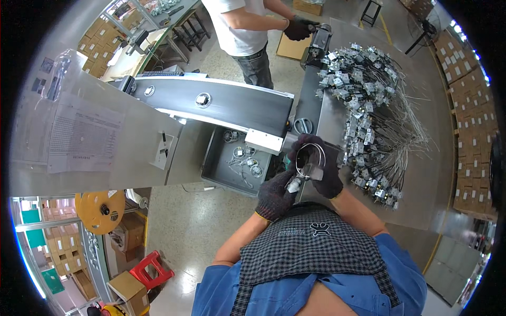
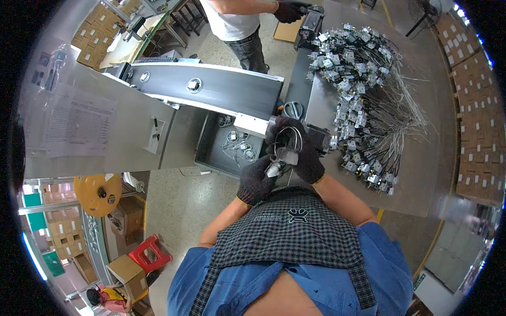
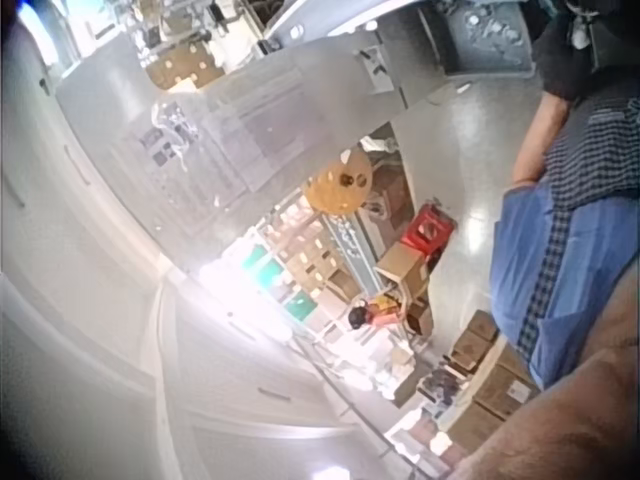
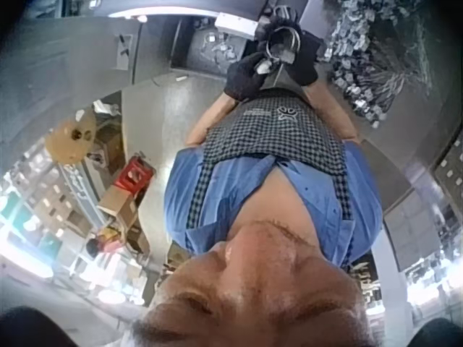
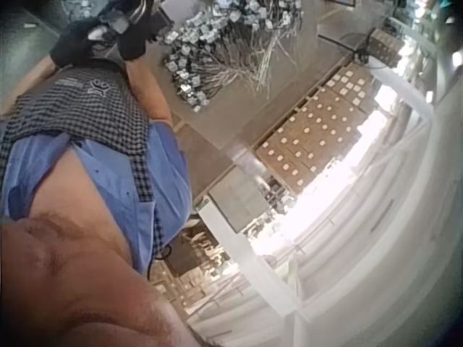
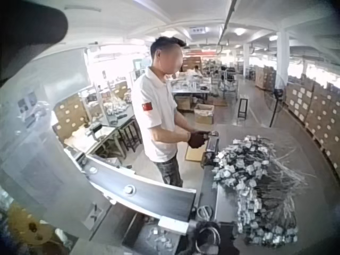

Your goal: Assembling and inspecting electronic cable bundles at a manual assembly station.

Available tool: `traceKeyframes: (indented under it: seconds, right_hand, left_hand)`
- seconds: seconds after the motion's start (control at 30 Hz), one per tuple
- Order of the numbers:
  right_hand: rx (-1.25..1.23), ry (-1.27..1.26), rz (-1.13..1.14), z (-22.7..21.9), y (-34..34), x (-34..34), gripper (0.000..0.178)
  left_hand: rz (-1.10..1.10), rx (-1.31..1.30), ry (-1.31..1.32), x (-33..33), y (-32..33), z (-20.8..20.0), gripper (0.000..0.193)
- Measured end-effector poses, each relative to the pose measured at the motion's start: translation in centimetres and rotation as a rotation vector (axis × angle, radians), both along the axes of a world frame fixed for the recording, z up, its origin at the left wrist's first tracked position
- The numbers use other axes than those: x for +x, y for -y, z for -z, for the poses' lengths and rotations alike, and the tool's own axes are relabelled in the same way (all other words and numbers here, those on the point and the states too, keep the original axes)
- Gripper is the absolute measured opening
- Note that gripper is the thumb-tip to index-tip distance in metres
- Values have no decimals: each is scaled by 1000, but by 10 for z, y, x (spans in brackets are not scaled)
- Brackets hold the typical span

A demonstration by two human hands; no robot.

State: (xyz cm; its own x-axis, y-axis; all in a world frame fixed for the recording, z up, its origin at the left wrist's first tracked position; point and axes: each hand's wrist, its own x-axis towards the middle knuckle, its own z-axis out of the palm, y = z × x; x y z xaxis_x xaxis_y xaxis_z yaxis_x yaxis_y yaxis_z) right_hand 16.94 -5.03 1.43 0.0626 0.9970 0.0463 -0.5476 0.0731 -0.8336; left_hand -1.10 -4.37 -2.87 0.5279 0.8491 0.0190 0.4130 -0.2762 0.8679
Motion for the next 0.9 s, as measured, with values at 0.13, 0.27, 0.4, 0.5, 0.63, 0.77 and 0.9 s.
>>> traceKeyframes:
  seconds: [0.13, 0.27, 0.4, 0.5, 0.63, 0.77, 0.9]
  right_hand:
    - [197, 213, -17, 12, 0, 5, 67]
    - [196, 353, 41, 19, 7, 4, 65]
    - [-94, -441, -251, 21, 9, 10, 61]
    - [-113, -135, -101, 22, 5, 4, 61]
    - [-71, 17, 325, 35, 0, -7, 57]
    - [111, 496, 458, 44, -5, 3, 44]
    - [14, 761, 369, 31, 2, 3, 57]
  left_hand:
    - [-14, -4, 93, 2, 0, 0, 40]
    - [-11, -37, 88, -2, 4, 5, 41]
    - [-3, -95, -24, 5, 3, -16, 43]
    - [-73, -79, 143, 7, 7, 5, 42]
    - [-30, -44, 62, 10, 3, 1, 43]
    - [-5, -151, 84, 12, 2, 7, 42]
    - [-14, -228, 74, 8, 4, 6, 39]
